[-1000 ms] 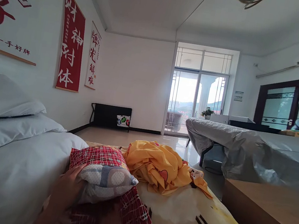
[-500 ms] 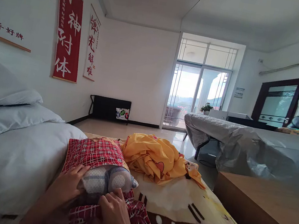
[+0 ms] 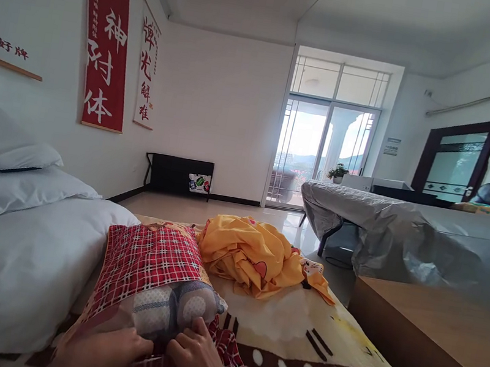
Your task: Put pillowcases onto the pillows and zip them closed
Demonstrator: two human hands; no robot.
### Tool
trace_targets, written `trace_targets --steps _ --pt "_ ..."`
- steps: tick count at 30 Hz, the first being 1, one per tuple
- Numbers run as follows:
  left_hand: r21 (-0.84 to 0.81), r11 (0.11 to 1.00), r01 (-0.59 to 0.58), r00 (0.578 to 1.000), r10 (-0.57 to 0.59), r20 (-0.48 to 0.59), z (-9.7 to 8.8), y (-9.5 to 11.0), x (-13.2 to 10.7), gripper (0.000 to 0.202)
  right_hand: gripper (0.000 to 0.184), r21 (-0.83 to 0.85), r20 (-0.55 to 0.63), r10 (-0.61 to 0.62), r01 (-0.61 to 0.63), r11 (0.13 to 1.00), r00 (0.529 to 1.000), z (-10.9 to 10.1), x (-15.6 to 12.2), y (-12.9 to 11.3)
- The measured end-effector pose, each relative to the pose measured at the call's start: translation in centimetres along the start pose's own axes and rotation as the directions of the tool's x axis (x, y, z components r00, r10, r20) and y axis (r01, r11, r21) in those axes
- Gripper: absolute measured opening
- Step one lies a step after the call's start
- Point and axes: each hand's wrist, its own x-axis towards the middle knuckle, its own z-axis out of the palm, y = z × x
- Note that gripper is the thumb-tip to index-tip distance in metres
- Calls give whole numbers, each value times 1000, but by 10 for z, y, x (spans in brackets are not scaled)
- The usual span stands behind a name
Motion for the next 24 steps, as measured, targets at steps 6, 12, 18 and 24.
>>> trace_targets --steps 6,12,18,24 --pt "-259 965 41 986 -81 -147 -21 -49 -27 35 32 90 -65 169 -163 982 983 -31 -1 51" --pt "-253 966 48 990 -79 -114 2 -53 -27 28 31 214 -196 420 -379 900 886 -31 3 81" --pt "-73 992 105 974 -118 -195 2 -43 -16 27 32 181 -197 361 -327 927 912 -44 6 62" --pt "283 913 294 742 -31 -670 -30 -40 -39 26 37 223 -275 217 -157 962 937 -70 5 41"
